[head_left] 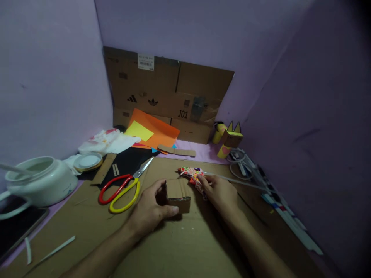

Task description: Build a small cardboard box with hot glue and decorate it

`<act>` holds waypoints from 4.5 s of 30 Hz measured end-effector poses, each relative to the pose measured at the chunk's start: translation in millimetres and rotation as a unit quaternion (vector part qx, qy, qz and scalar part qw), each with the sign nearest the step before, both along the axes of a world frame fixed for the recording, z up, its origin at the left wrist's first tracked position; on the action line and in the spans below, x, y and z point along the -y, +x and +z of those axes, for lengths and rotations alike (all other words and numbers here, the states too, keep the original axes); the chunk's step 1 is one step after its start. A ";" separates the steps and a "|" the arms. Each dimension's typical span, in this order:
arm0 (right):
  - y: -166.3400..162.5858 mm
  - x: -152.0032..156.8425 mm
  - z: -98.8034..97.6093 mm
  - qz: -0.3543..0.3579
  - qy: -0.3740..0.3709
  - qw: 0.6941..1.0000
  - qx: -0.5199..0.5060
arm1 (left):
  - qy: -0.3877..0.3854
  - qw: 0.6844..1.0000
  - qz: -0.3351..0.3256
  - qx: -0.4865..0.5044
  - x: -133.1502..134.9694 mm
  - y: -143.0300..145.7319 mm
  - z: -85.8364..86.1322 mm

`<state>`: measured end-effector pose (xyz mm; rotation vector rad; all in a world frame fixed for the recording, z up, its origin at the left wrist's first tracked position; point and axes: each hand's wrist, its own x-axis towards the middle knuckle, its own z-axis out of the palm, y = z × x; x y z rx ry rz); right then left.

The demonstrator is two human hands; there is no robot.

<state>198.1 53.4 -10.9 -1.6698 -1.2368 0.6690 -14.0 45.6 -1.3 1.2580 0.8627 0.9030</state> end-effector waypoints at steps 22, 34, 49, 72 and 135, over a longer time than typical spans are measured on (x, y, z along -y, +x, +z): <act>-33.5 39.4 -8.9 0.249 0.028 0.915 -0.315 | 0.037 0.999 -0.024 0.020 16.5 10.5 -0.6; -33.7 43.4 -8.5 0.260 0.034 0.917 -0.301 | 0.064 0.998 -0.009 0.005 22.0 13.2 4.4; -35.1 45.5 -12.3 0.214 0.077 0.924 -0.306 | 0.072 0.996 0.025 -0.046 23.1 14.7 9.4; -37.3 40.8 -25.1 0.228 0.113 0.914 -0.316 | 0.009 0.999 0.031 -0.006 19.4 16.8 1.9; -47.1 45.8 -28.1 0.191 0.121 0.919 -0.324 | 0.049 0.996 0.066 -0.027 16.7 19.4 -6.6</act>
